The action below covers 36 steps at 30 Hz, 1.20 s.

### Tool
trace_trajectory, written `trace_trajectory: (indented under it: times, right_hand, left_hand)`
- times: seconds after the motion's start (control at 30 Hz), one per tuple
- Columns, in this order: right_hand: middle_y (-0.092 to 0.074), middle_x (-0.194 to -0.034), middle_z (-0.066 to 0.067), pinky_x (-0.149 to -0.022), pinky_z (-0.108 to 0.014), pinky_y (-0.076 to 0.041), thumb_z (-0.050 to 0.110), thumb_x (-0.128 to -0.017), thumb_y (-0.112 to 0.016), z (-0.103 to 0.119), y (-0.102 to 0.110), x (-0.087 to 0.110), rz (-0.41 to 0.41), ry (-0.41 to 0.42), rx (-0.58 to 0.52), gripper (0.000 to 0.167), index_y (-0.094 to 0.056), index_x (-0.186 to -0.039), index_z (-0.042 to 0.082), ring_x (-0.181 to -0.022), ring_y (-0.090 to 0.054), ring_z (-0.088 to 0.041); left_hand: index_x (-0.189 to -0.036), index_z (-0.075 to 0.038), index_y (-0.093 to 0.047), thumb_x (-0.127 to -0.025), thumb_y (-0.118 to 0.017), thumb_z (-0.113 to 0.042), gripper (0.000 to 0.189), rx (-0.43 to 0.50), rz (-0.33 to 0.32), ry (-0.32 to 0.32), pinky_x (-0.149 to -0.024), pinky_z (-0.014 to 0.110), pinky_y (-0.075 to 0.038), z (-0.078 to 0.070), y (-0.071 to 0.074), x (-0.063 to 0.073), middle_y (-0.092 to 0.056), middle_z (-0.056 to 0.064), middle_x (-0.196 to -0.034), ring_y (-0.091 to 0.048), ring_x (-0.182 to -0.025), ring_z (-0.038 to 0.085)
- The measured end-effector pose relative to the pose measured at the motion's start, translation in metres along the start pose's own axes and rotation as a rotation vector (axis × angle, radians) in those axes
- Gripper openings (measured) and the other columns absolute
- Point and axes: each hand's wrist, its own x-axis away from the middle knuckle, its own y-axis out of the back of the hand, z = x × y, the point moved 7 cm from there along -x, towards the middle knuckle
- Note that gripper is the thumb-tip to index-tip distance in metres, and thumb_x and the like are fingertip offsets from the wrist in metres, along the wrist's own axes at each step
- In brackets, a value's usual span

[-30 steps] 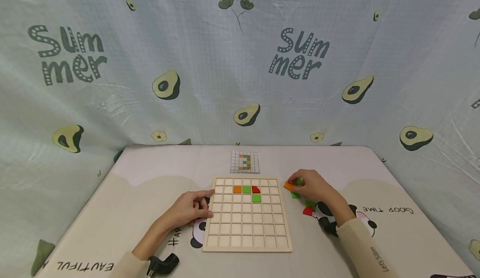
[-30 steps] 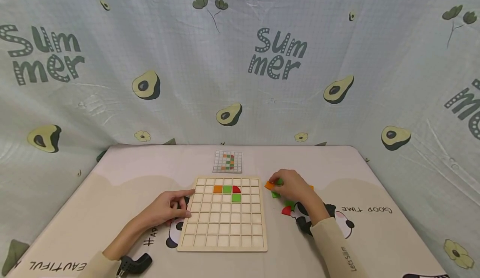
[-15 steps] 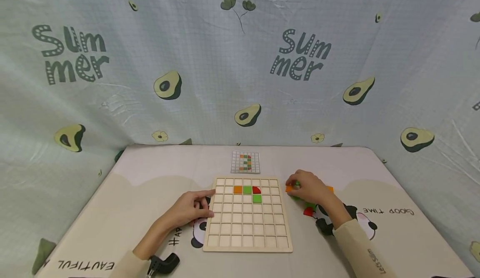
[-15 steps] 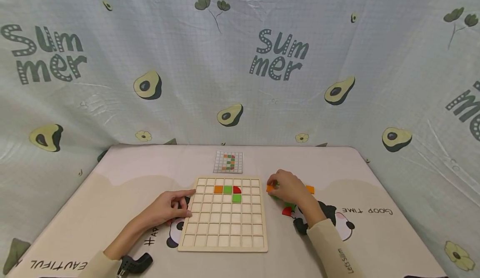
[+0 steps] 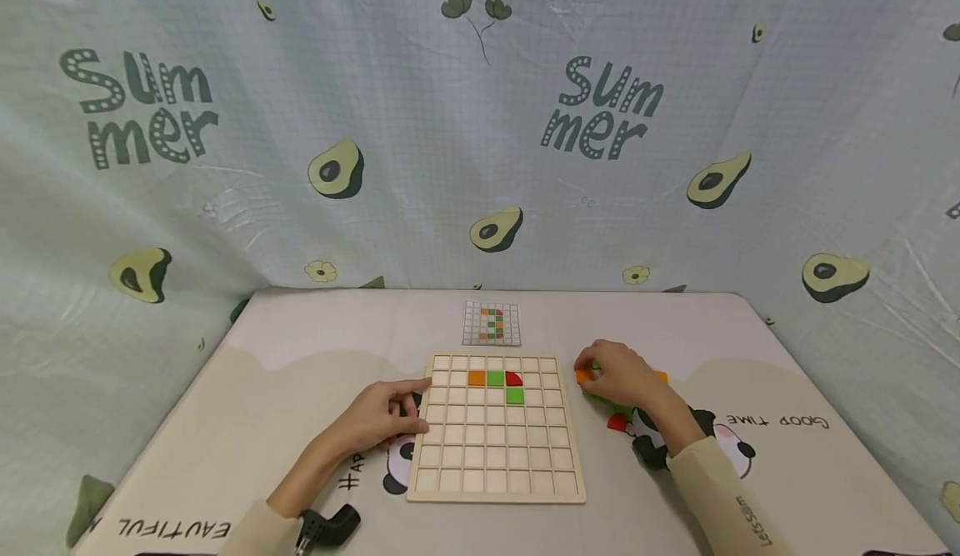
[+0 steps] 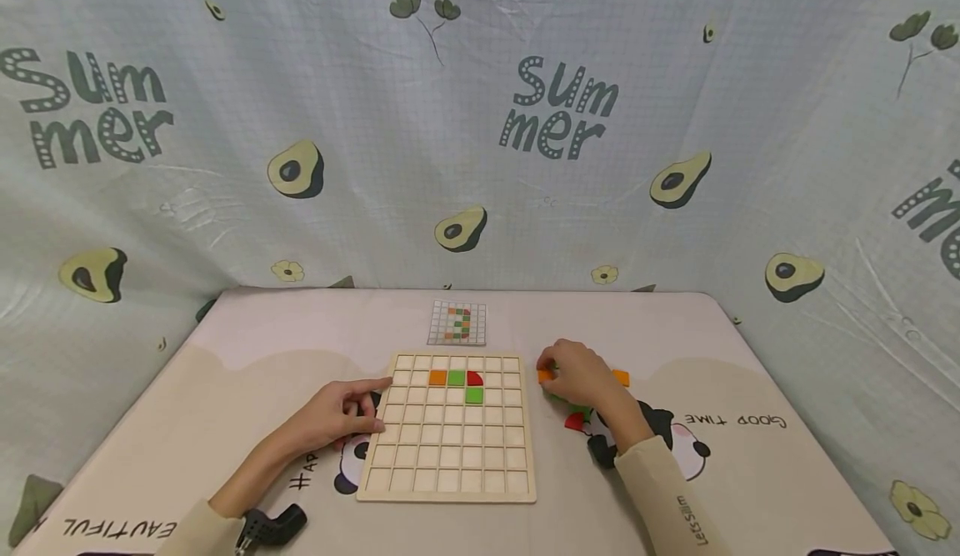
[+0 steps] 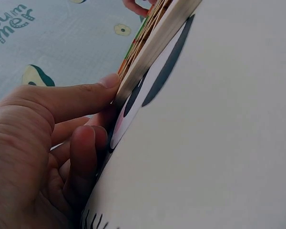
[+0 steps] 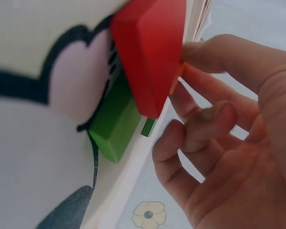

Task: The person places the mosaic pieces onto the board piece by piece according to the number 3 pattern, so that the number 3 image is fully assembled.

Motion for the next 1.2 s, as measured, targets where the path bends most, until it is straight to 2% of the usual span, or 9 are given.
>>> trace_trajectory:
  times: [0.23,0.5,0.77,0.93,1.2]
  right_hand:
    - [-0.072,-0.106,-0.002,-0.086,-0.045,-0.057,0.013,-0.087,-0.077,0.007,0.006,0.001,-0.021,0.024,0.022,0.019,-0.076,-0.106,0.010,-0.099,-0.068,-0.025]
    - [-0.071,-0.106,-0.002,-0.084,-0.043,-0.056,0.009,-0.088,-0.075,0.016,0.021,0.005,-0.052,0.015,-0.030,0.021,-0.075,-0.109,0.009,-0.099,-0.066,-0.026]
    - [-0.071,-0.105,-0.002,-0.069,-0.028,-0.048,0.011,-0.088,-0.077,0.032,0.027,0.005,-0.073,0.078,-0.067,0.023,-0.075,-0.111,0.007,-0.077,-0.057,-0.014]
    - [-0.071,-0.106,-0.001,-0.061,-0.023,-0.046,0.011,-0.088,-0.078,0.044,0.027,0.008,-0.066,0.107,-0.097,0.022,-0.076,-0.110,0.008,-0.064,-0.049,-0.007]
    - [-0.069,-0.105,0.000,-0.062,-0.021,-0.047,0.011,-0.087,-0.078,0.060,0.020,0.005,-0.044,0.149,-0.128,0.022,-0.076,-0.108,0.010,-0.063,-0.049,-0.004]
  left_hand:
    - [-0.150,0.001,-0.052,-0.088,-0.083,-0.021,0.072,0.007,0.001,-0.001,-0.040,0.025,-0.041,0.000,-0.001,0.000,-0.066,0.002,-0.080,-0.045,-0.046,0.005]
    - [-0.150,0.002,-0.052,-0.088,-0.083,-0.020,0.072,0.011,0.007,-0.008,-0.041,0.024,-0.040,0.000,-0.002,0.001,-0.066,0.003,-0.080,-0.045,-0.045,0.005]
    - [-0.149,0.002,-0.052,-0.088,-0.083,-0.021,0.072,0.009,-0.002,-0.007,-0.040,0.025,-0.041,0.000,-0.001,0.001,-0.066,0.002,-0.080,-0.045,-0.045,0.005]
    - [-0.149,0.001,-0.053,-0.088,-0.083,-0.021,0.072,-0.008,-0.007,-0.004,-0.041,0.025,-0.041,0.000,0.000,0.000,-0.066,0.001,-0.080,-0.045,-0.046,0.005]
    - [-0.149,0.000,-0.053,-0.088,-0.084,-0.022,0.073,-0.001,-0.008,0.004,-0.040,0.025,-0.040,0.000,0.000,0.001,-0.065,0.001,-0.080,-0.044,-0.046,0.005]
